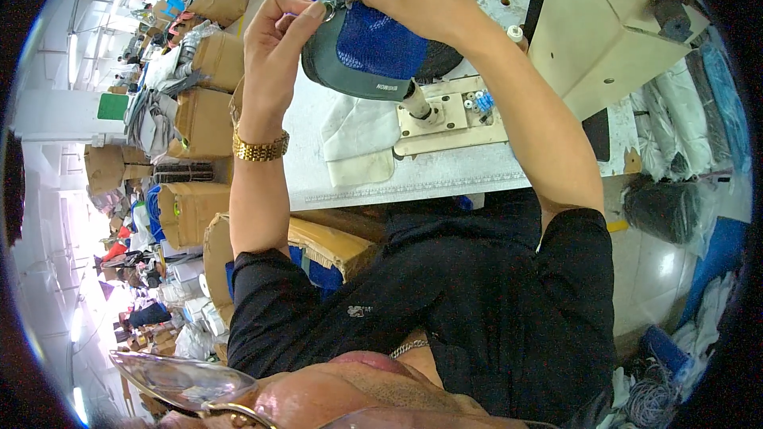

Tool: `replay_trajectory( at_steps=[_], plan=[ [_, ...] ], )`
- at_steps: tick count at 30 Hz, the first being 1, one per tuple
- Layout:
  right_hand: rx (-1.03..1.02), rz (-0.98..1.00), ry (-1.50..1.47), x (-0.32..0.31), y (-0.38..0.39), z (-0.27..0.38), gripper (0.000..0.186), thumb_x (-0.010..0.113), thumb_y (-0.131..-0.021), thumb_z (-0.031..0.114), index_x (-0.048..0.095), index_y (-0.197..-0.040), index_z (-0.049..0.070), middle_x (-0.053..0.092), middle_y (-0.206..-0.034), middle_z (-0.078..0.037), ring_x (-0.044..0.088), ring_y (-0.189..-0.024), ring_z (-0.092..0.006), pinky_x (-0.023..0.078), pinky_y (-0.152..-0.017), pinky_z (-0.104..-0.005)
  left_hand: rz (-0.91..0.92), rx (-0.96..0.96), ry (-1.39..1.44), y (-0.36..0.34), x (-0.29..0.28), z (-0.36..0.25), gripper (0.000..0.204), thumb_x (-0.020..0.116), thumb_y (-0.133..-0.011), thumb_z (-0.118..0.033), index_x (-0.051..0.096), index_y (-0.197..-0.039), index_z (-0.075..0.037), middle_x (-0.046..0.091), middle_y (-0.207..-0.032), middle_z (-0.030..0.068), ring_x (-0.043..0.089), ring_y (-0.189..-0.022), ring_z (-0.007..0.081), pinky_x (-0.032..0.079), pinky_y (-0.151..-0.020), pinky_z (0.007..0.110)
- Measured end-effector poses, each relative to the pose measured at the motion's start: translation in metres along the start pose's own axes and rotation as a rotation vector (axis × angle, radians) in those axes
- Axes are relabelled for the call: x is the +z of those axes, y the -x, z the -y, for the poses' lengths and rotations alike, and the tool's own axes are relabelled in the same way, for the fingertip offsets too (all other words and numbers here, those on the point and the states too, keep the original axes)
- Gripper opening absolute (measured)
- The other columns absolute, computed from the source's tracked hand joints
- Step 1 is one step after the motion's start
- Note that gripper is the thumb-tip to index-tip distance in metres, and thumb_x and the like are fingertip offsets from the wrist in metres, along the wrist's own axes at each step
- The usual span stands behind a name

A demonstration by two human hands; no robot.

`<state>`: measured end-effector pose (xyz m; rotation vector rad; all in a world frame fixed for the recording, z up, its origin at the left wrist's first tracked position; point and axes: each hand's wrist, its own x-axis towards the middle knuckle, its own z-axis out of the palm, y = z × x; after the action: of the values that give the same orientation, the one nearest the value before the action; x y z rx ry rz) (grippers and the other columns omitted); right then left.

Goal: Sewing mesh fabric and components together to assemble a cap using an industrial sewing machine.

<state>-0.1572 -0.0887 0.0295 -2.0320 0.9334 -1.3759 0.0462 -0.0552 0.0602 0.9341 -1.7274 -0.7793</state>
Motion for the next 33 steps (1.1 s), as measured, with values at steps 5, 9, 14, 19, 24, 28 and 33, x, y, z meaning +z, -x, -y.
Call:
replay_trajectory(
  at_steps=[5,9,14,19,24,28,33],
  plan=[
    [-0.057,-0.217,0.141,0.0,0.017,0.005,0.027,0.067,-0.086,0.011,0.066,-0.11,-0.001,0.07,-0.094,-0.011,0.065,-0.087,-0.0181,0.051,-0.081,-0.0302,-0.022,-0.125,-0.015,0.005,0.002,-0.013,0.017,0.07,-0.088,-0.015,0.059,-0.084,-0.003,0.062,-0.074,-0.0008,0.048,-0.063,0.0027,0.038,-0.054,0.018],
    [-0.025,-0.599,-0.366,0.027,0.07,0.023,0.031,0.065,-0.09,0.019,0.065,-0.114,0.0,0.07,-0.095,-0.012,0.068,-0.085,-0.0217,0.052,-0.077,-0.0296,-0.097,-0.079,-0.014,0.009,-0.002,0.002,0.017,0.072,-0.086,-0.015,0.06,-0.086,-0.003,0.063,-0.08,0.0011,0.049,-0.065,0.0039,0.04,-0.054,0.019],
    [0.478,0.224,-1.277,0.071,0.136,0.017,0.053,0.052,-0.097,0.046,0.057,-0.119,-0.002,0.066,-0.108,-0.013,0.065,-0.098,-0.0223,0.052,-0.084,-0.0343,-0.208,0.209,-0.298,0.027,0.01,0.003,0.011,0.07,-0.082,-0.006,0.065,-0.091,-0.003,0.061,-0.111,0.0124,0.058,-0.091,0.017,0.049,-0.068,0.028],
    [0.435,-0.036,-2.116,0.102,0.114,-0.006,0.055,0.043,-0.099,0.05,0.054,-0.127,0.004,0.066,-0.116,-0.013,0.062,-0.11,-0.0253,0.05,-0.091,-0.0401,-0.08,0.627,-0.644,0.05,0.007,0.009,0.035,0.064,-0.073,0.005,0.067,-0.107,-0.004,0.06,-0.123,0.0149,0.056,-0.118,0.0311,0.048,-0.095,0.04],
    [0.35,-0.091,-2.069,0.096,0.116,-0.003,0.045,0.044,-0.101,0.041,0.055,-0.128,0.007,0.063,-0.123,-0.014,0.06,-0.114,-0.027,0.049,-0.094,-0.0411,-0.11,0.785,-0.779,0.04,0.005,0.011,0.032,0.071,-0.069,0.004,0.073,-0.099,-0.007,0.069,-0.109,0.0057,0.063,-0.109,0.0254,0.052,-0.088,0.036],
    [0.339,-0.103,-1.996,0.091,0.12,-0.001,0.042,0.047,-0.101,0.037,0.054,-0.129,0.007,0.062,-0.124,-0.015,0.06,-0.115,-0.0292,0.049,-0.096,-0.0411,-0.151,0.808,-0.814,0.037,0.006,0.011,0.029,0.073,-0.068,0.001,0.075,-0.095,-0.008,0.071,-0.104,0.004,0.064,-0.104,0.0227,0.052,-0.084,0.034],
    [0.284,-0.071,-2.04,0.087,0.117,-0.002,0.042,0.046,-0.101,0.036,0.052,-0.131,0.006,0.061,-0.126,-0.016,0.059,-0.116,-0.0302,0.048,-0.097,-0.0409,-0.176,0.797,-0.814,0.034,0.01,0.012,0.029,0.073,-0.068,0.002,0.075,-0.096,-0.007,0.07,-0.104,0.004,0.064,-0.102,0.0229,0.052,-0.084,0.034]
  ],
)
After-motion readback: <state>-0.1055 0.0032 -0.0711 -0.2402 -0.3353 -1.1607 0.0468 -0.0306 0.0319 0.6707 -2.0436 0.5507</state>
